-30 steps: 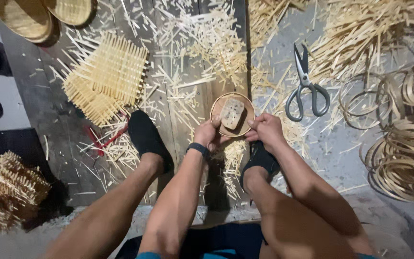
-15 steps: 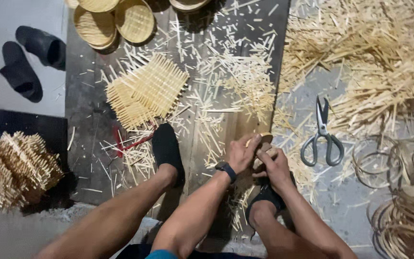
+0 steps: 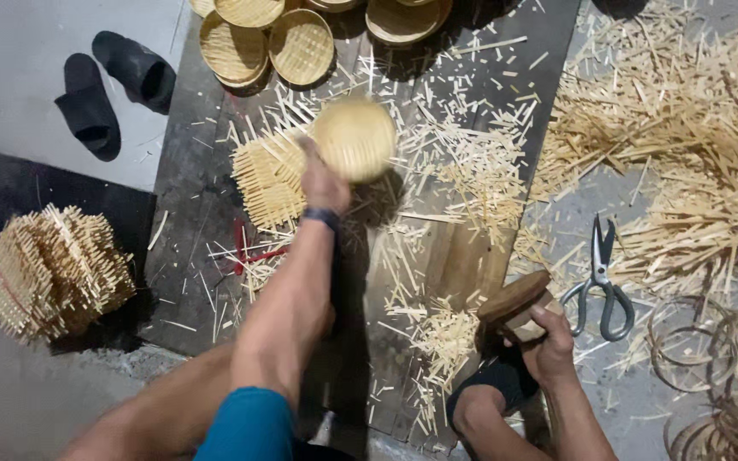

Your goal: The person trims the edges of a small woven bamboo basket using shears and a wooden block. They repeatedly place the basket on the block, cut the protruding bamboo strips, and then remove the basket to continue the process.

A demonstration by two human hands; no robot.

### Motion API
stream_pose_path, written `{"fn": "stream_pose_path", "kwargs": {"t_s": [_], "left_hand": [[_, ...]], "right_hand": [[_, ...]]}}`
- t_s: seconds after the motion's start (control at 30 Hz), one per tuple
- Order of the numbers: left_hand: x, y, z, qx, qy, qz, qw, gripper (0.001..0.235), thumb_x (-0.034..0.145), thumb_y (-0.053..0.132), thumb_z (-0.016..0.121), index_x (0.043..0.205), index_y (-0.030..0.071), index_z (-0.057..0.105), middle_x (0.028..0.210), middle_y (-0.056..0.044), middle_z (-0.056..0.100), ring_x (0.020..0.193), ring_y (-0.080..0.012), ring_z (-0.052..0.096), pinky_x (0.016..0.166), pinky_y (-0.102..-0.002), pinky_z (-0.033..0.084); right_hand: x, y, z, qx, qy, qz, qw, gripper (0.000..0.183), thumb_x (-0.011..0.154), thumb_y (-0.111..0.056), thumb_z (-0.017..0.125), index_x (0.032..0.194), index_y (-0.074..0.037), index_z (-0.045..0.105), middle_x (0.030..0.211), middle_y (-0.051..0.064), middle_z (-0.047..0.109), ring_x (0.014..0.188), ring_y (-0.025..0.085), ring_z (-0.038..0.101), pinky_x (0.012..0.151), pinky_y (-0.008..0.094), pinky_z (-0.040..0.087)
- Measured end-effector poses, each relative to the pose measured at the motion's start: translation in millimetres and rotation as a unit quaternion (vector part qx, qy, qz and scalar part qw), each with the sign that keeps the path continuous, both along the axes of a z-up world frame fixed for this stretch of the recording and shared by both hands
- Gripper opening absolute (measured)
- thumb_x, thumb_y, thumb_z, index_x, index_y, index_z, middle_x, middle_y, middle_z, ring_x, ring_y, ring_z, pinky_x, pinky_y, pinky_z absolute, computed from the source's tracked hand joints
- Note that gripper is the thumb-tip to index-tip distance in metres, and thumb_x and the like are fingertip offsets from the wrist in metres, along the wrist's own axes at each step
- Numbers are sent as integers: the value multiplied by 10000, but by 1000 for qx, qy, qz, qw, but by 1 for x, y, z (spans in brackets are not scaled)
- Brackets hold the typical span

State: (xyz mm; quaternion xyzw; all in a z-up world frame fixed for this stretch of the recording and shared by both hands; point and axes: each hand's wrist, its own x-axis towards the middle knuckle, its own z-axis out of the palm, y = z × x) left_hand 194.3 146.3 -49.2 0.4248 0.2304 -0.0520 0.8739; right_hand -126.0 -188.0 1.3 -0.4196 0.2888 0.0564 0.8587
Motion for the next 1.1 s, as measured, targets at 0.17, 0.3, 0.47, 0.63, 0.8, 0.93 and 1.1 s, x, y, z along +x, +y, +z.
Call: {"fn": "stream_pose_path", "kwargs": {"t_s": [0.17,0.3,0.47,0.63,0.8,0.93,1.1], "left_hand": [[-11,-18,56,-16,122,-79,989,912,901,690,447,1486,-2,350,1371,-289,529,1097,-353,688,815,-468,625],[-128,-97,12,426,136,-539,714,757,1053,597,305,1075,2,772,1115,-229,798,959,-315,720,862,-418,532],[-196,-119,-27,307,120,-376,866,595,796,374,788,1277,45,667,1183,-140,727,1057,-272,713,903,-390,580],[-107,-62,-5,555,6,-169,815,451,890,237,702,1294,39,667,1073,-178,768,970,-279,747,843,-390,573],[-30,49,1,656,382,-44,649,854,704,505,932,1272,0,542,1342,-232,476,1189,-389,508,942,-511,466],[-23,79,-44,621,322,-26,714,309,711,350,882,839,103,749,1092,-152,623,1015,-323,645,920,-437,523],[-37,75,-62,449,116,108,880,196,788,123,807,830,-25,686,741,-59,707,657,-174,647,621,-328,536]], "right_hand": [[12,17,6,10,-14,34,999,438,1039,-296,546,1274,70,596,1022,195,693,836,296,676,654,404,536],[22,30,4,71,54,41,995,496,936,-290,503,1352,-24,540,1260,118,660,1126,247,665,978,427,522],[33,32,-20,-6,81,49,996,565,1052,-462,442,1367,-14,582,1272,76,701,1153,172,665,1006,335,487],[26,38,-41,-180,132,128,966,344,997,-235,656,1252,-4,667,900,94,691,747,186,628,650,312,519],[18,39,-43,-154,198,119,961,292,981,-234,632,1159,-5,667,854,95,685,702,172,655,620,322,568],[8,25,-42,-167,182,104,963,301,999,-220,629,1165,25,686,896,105,711,756,174,678,687,307,575],[2,15,-46,-169,159,93,968,322,1014,-234,602,1205,12,683,930,99,708,797,177,684,708,322,585]]}}
